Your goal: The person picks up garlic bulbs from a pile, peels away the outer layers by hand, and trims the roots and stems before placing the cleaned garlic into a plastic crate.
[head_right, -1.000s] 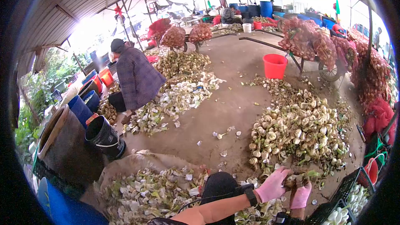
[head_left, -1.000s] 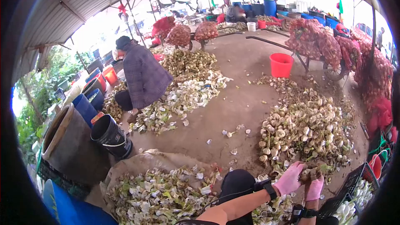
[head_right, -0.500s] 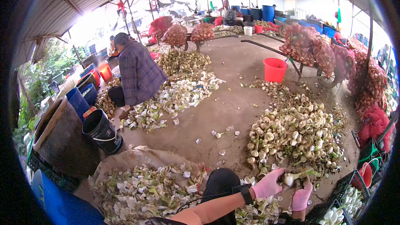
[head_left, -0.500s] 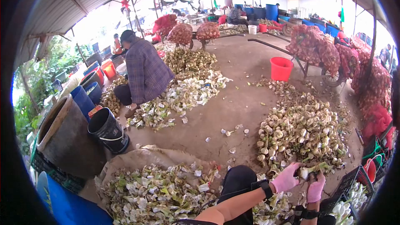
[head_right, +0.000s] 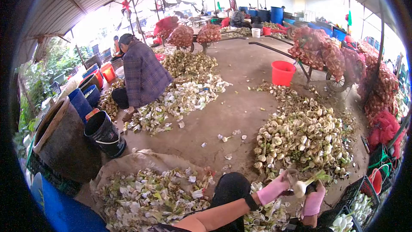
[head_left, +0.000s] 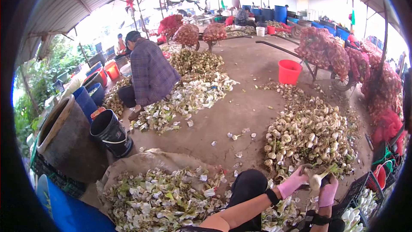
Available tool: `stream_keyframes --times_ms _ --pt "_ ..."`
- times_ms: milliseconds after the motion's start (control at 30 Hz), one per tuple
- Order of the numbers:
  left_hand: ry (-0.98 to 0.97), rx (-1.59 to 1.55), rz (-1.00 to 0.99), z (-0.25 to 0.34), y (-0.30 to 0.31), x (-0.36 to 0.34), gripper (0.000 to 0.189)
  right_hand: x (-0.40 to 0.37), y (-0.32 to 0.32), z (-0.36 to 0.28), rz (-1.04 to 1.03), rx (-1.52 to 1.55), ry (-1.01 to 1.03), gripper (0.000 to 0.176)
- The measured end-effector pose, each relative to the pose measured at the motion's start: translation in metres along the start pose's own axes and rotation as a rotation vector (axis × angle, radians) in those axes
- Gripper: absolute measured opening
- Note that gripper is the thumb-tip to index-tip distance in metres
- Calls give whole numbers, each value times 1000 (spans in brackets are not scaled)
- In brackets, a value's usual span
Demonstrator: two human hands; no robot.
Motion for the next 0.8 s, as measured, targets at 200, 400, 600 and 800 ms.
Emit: stream_keyframes --times_ms 200,400,600,800 --pt "-434 1161 271 9 -20 -9 63 1 -4 14 145 80 117 23" --pt "-19 412 173 7 6 8 37 0 0 45 115 20 -6 36" --pt "-5 375 76 -31 46 31 41 -1 1 66 118 -16 163 25" --pt "-40 531 134 -6 3 21 59 1 14 88 81 183 20 25"
Point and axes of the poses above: each hand's wrist, its own x-axis towards the middle knuckle, its own y-axis out of the back of the hand, z = x × y, the point moved 2 cm from there along x, towards the middle knuckle, and after that the axes turned 11 degrees about -z, right-handed, at the moved point
